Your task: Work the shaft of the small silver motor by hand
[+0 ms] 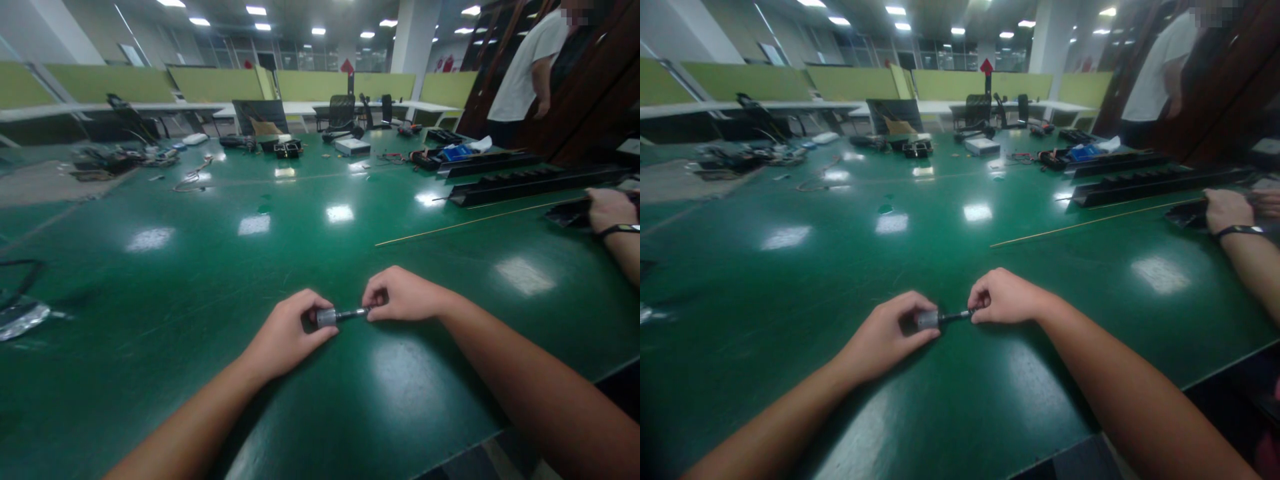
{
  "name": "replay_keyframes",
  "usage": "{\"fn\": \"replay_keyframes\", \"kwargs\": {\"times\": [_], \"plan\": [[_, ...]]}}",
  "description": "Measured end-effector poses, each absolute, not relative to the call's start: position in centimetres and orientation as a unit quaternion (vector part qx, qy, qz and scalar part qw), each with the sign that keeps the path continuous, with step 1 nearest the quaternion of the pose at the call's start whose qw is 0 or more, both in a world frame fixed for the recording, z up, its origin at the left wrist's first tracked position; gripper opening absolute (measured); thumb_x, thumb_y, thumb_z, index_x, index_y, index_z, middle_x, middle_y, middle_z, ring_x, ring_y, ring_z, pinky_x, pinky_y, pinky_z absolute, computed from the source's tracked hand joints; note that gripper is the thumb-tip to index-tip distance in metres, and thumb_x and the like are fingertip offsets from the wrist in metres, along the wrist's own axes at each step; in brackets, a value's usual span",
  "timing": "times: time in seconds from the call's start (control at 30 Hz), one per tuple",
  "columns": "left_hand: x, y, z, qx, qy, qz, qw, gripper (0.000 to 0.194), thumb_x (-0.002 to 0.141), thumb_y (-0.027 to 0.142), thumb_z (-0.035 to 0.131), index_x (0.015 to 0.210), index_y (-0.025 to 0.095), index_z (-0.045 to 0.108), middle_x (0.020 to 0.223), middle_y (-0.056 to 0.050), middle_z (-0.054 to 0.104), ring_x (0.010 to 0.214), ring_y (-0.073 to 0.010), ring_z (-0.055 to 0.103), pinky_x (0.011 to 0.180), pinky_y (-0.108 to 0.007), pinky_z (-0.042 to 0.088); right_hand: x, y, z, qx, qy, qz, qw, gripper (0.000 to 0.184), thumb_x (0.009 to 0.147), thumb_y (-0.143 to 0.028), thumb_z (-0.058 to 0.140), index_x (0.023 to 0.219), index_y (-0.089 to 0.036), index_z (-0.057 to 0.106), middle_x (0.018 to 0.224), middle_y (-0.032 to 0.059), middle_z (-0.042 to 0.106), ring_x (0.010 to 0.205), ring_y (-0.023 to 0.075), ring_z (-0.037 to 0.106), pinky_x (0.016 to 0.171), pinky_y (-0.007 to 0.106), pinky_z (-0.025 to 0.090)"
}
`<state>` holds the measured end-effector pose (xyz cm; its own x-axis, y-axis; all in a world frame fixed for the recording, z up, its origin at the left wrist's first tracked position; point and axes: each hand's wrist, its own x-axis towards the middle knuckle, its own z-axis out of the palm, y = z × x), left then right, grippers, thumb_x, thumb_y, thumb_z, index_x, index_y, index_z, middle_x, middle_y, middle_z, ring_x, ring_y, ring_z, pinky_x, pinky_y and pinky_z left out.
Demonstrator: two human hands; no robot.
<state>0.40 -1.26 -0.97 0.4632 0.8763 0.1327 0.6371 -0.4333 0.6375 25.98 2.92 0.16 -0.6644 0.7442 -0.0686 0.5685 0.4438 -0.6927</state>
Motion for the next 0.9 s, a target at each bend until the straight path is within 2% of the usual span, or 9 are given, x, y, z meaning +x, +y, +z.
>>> {"fn": "replay_keyframes", "kwargs": {"times": [0.23, 0.37, 0.53, 0.9], "plan": [[0.7, -1.3, -1.2, 0.82, 0.46, 0.239, 0.242, 0.021, 0.077, 0.028, 0.074, 0.094, 0.019, 0.068, 0.087, -0.002, 0.067, 0.079, -0.018, 0.062, 0.071, -0.028, 0.047, 22.8, 1.7, -0.9, -0.352, -0.867, 0.284, 0.209, 0.012, 0.078, -0.023, 0.072, 0.086, -0.015, 0.076, 0.08, 0.0035, 0.07, 0.073, 0.0131, 0.062, 0.067, 0.023, 0.043], [0.7, -1.3, -0.9, 0.823, 0.454, 0.246, 0.237, 0.023, 0.076, 0.031, 0.075, 0.094, 0.019, 0.068, 0.088, -0.003, 0.067, 0.079, -0.0183, 0.062, 0.071, -0.028, 0.047, 22.0, 1.5, -1.4, -0.345, -0.867, 0.27, 0.239, 0.011, 0.077, -0.022, 0.072, 0.086, -0.016, 0.075, 0.077, 0.0028, 0.069, 0.068, 0.0119, 0.06, 0.064, 0.022, 0.041], [0.7, -1.3, -0.4, 0.819, 0.443, 0.247, 0.268, 0.019, 0.088, 0.036, 0.063, 0.095, 0.019, 0.069, 0.089, -0.004, 0.067, 0.081, -0.0177, 0.062, 0.073, -0.028, 0.048, 22.3, 1.5, -1.3, -0.327, -0.871, 0.274, 0.242, 0.011, 0.078, -0.02, 0.07, 0.087, -0.016, 0.075, 0.078, 0.0033, 0.069, 0.069, 0.012, 0.061, 0.065, 0.021, 0.042], [0.6, -1.3, -0.6, 0.818, 0.46, 0.216, 0.271, 0.02, 0.086, 0.036, 0.065, 0.097, 0.02, 0.069, 0.087, -0.003, 0.067, 0.078, -0.0176, 0.062, 0.07, -0.028, 0.047, 22.2, 1.6, -1.5, -0.31, -0.884, 0.257, 0.237, 0.011, 0.079, -0.021, 0.07, 0.087, -0.015, 0.074, 0.079, 0.004, 0.069, 0.072, 0.0135, 0.061, 0.066, 0.023, 0.042]]}}
